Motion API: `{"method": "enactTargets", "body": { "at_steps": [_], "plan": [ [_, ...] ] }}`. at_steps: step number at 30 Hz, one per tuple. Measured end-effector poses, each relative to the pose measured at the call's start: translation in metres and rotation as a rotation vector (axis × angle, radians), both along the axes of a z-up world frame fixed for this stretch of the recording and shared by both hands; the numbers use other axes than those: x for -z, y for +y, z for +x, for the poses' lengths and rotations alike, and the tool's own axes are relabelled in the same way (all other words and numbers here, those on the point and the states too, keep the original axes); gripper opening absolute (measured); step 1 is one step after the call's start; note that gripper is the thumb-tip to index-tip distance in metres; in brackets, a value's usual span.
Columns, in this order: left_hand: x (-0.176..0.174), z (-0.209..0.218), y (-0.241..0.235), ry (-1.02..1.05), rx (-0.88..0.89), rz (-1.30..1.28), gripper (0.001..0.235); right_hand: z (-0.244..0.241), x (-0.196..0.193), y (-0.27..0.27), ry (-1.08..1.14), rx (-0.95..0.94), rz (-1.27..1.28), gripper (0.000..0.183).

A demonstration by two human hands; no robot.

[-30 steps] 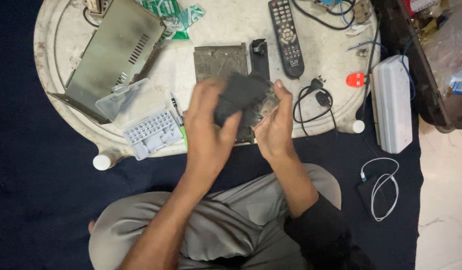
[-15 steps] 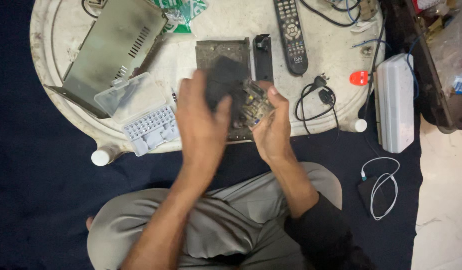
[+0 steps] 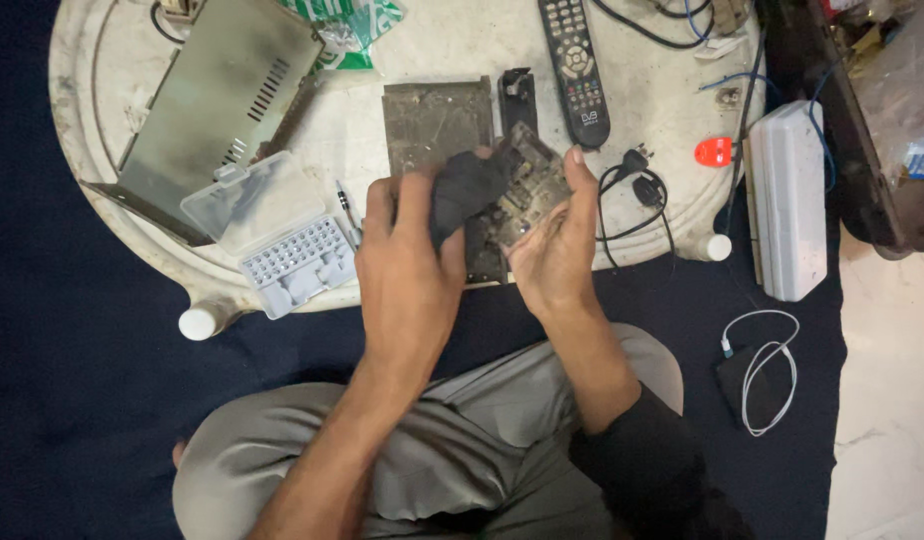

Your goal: The person cleans a dirty circuit board and its metal casing using a black cloth, wiping both sides of the board and the interior of the casing. The person then uses a green screwdriver to remove screws from a smaller circuit board attached to the casing.

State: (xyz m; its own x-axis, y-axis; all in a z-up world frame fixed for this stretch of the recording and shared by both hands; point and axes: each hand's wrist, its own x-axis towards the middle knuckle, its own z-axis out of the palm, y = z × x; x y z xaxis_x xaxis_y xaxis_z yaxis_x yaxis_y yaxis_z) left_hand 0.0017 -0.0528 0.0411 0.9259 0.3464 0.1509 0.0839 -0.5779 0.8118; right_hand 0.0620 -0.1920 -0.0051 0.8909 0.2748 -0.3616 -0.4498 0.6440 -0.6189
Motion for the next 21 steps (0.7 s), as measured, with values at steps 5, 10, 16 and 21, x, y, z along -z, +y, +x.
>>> {"method": "enactTargets", "body": {
  "at_steps": [5, 10, 16, 21],
  "plan": [
    [0.014, -0.001, 0.009, -0.132, -0.092, -0.504, 0.046, 0.000, -0.003, 0.003, -0.016, -0.054, 0.005, 0.067],
    [0.025, -0.004, 0.012, -0.078, -0.306, -1.126, 0.034, 0.002, -0.001, 0.002, -0.023, -0.065, 0.029, 0.070],
    [0.033, -0.009, 0.003, -0.001, -0.348, -1.202, 0.033, -0.001, 0.002, 0.003, -0.057, -0.055, 0.002, 0.072],
    [0.043, -0.005, 0.003, 0.045, -0.422, -1.202, 0.038, 0.001, 0.001, 0.000, -0.025, -0.062, 0.038, 0.072]
  ]
}}
